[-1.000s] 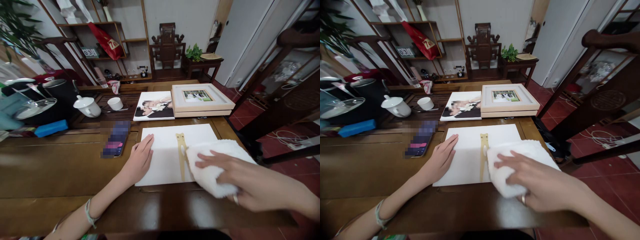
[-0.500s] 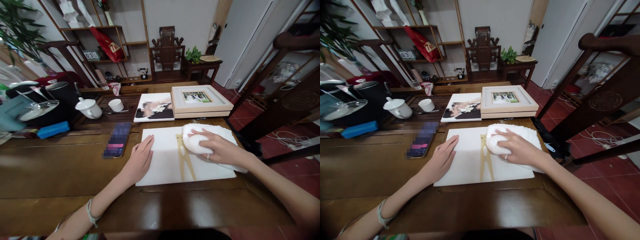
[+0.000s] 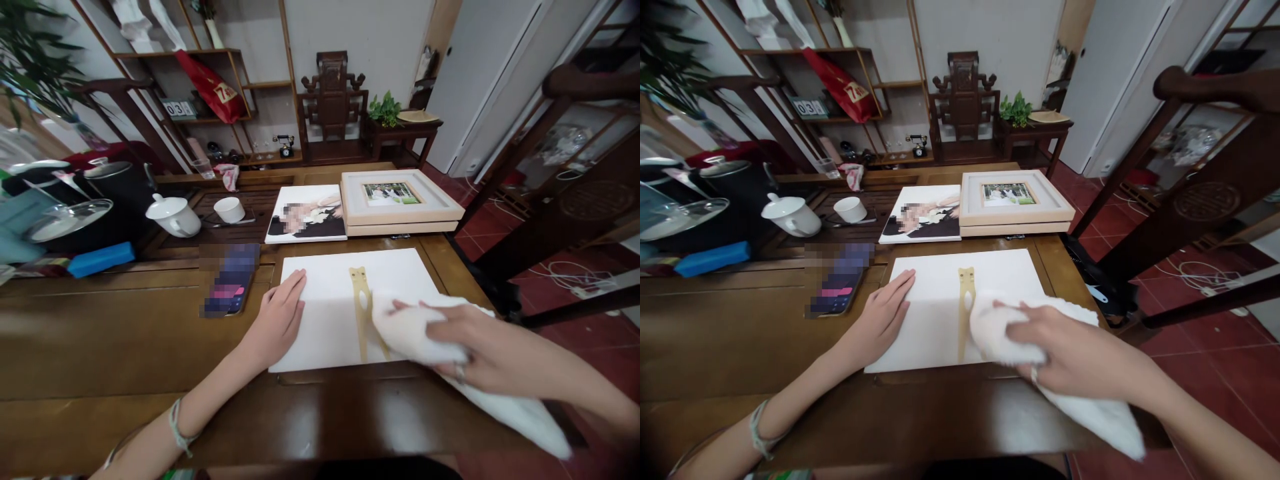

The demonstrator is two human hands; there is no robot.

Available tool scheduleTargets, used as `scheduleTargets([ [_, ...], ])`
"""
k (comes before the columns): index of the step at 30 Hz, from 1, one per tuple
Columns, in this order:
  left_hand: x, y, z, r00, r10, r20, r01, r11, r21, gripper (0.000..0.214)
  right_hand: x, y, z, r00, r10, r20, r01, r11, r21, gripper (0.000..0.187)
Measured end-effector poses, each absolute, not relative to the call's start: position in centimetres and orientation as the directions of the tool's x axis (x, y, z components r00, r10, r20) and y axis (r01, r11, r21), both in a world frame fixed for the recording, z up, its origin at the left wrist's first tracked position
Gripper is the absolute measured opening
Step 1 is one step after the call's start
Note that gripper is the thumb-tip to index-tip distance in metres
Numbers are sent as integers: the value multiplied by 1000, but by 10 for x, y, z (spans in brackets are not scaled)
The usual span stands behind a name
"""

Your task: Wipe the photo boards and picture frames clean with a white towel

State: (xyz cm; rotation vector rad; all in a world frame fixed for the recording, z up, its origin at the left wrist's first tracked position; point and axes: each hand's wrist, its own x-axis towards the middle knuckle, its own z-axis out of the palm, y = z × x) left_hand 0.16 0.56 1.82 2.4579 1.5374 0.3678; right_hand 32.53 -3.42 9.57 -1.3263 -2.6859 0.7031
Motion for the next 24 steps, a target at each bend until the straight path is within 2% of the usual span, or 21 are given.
scheduleTargets([
  [2,2,6,19,419,904,89,846,-424,324,49,316,-16,86,-597,800,-54,754,537,-378,9],
  [7,1,6,19,411,908,78,845,-412,340,49,285,7,62,-653,742,150,656,653,-377,10],
  [9,1,6,19,407,911,65,849,-404,341,49,279,2,61,-713,688,133,614,705,-356,17],
  [11,2,5,19,404,913,56,852,-398,340,48,279,-11,66,-785,617,56,563,749,-349,20],
  [16,2,5,20,403,914,49,853,-395,342,49,285,-45,86,-872,485,-66,467,785,-406,23],
  [20,2,6,20,406,912,62,850,-401,342,48,286,-35,88,-872,481,-91,472,775,-421,23],
  [24,1,6,20,409,911,54,851,-402,338,48,286,2,81,-846,530,-53,514,786,-344,22],
])
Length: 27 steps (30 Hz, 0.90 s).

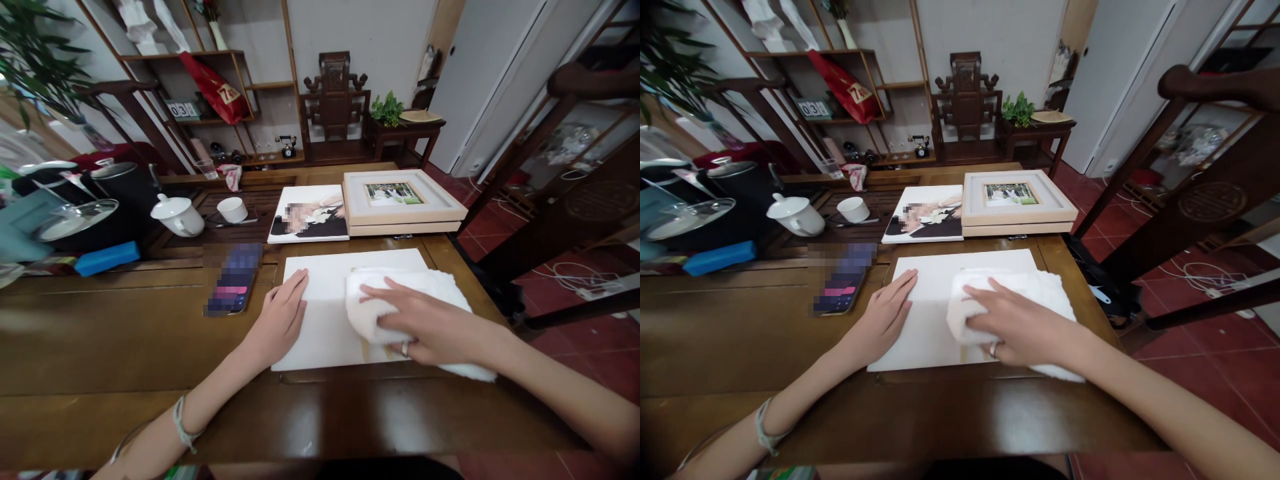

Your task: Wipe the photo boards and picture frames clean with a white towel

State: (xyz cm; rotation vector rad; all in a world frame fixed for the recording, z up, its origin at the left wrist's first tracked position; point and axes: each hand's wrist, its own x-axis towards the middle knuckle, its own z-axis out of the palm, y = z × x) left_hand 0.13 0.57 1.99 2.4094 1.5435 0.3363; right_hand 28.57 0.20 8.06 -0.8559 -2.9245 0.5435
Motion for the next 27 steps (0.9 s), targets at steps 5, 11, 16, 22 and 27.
scheduleTargets([
  [5,0,6,18,411,909,69,849,-410,333,48,284,13,77,-866,499,-34,485,821,-303,26],
  [11,0,6,16,416,906,80,845,-417,336,48,284,-37,88,-934,349,-78,348,835,-427,18],
  [16,0,6,16,419,904,90,843,-424,332,48,282,-32,90,-952,304,-50,292,842,-453,14],
  [22,-1,6,14,422,902,91,847,-428,316,48,272,36,77,-887,458,58,436,873,-220,18],
  [27,-1,6,13,426,897,116,841,-440,315,48,248,71,74,-877,479,25,479,878,-19,24],
])
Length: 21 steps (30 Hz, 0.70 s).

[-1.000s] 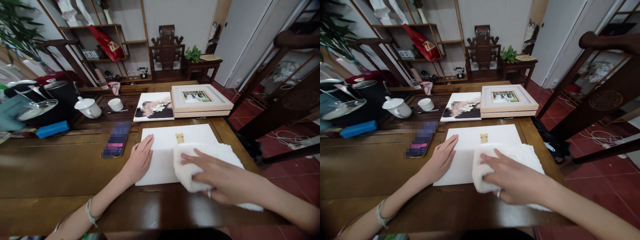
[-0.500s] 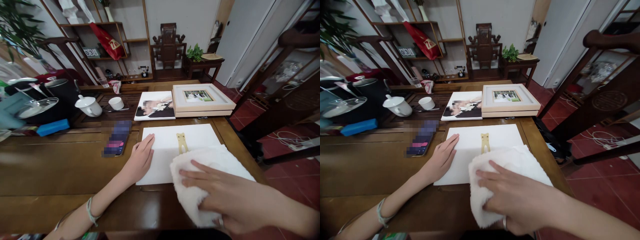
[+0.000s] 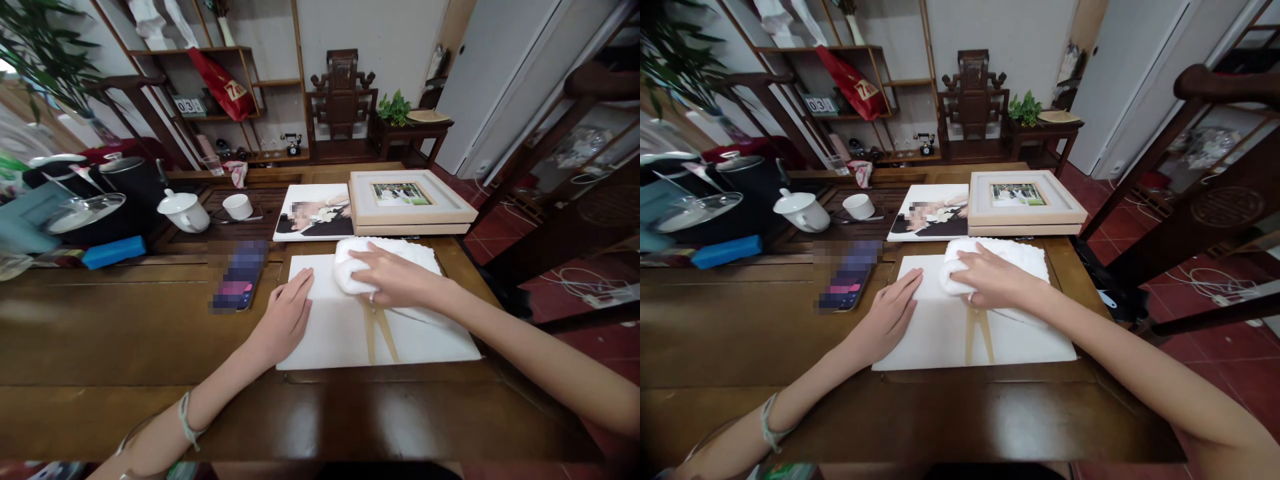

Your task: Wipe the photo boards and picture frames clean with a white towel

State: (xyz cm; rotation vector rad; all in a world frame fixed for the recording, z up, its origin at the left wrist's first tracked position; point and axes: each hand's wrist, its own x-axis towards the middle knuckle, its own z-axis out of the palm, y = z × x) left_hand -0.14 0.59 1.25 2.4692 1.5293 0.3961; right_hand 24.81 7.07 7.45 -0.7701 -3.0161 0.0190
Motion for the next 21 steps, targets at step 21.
scheduleTargets([
  [21,-1,6,16,430,894,121,834,-446,325,50,198,61,70,-870,493,-28,491,869,62,36],
])
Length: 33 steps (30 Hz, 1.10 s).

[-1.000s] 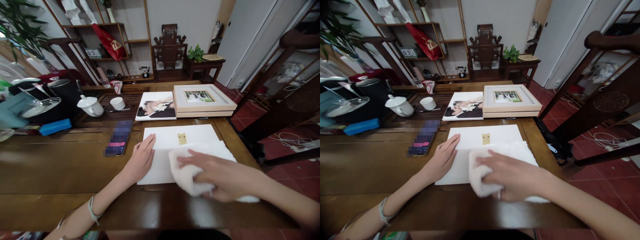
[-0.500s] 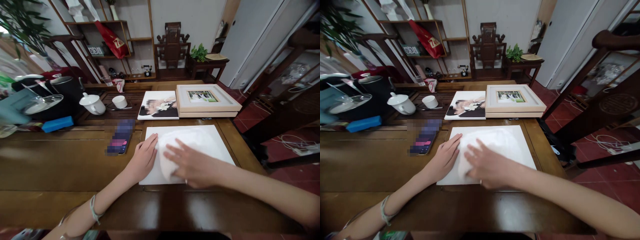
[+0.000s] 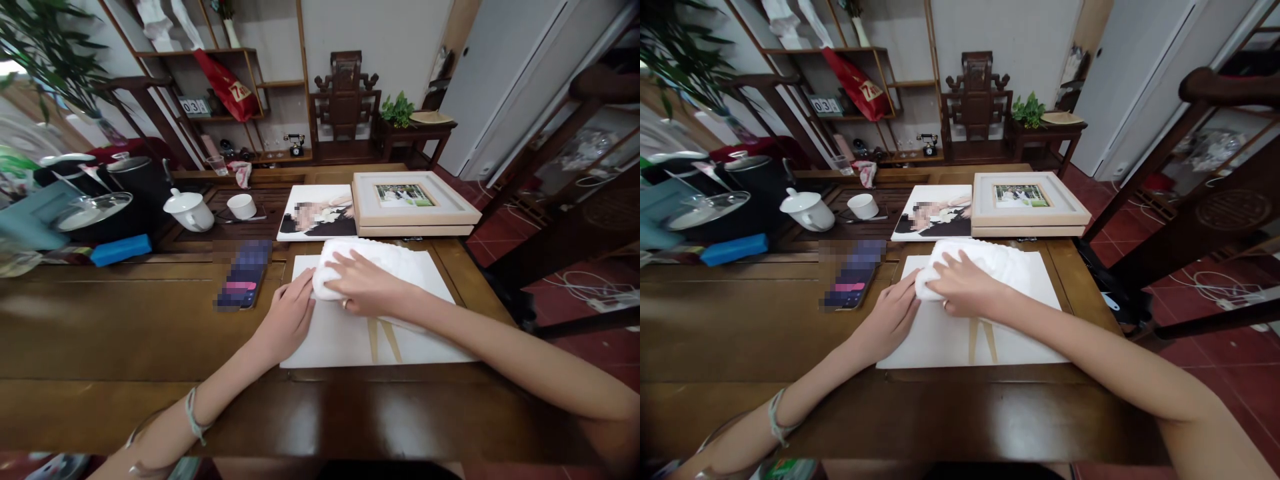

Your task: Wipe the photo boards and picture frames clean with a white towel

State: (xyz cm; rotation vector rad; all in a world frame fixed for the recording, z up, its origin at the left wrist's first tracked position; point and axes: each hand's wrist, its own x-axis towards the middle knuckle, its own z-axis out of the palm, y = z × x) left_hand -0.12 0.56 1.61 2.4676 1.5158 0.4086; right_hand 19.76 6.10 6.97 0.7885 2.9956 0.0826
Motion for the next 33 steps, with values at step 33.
scheduleTargets([
  [33,-2,6,15,429,895,121,846,-445,293,48,245,-22,92,-951,309,-13,297,898,-324,18],
])
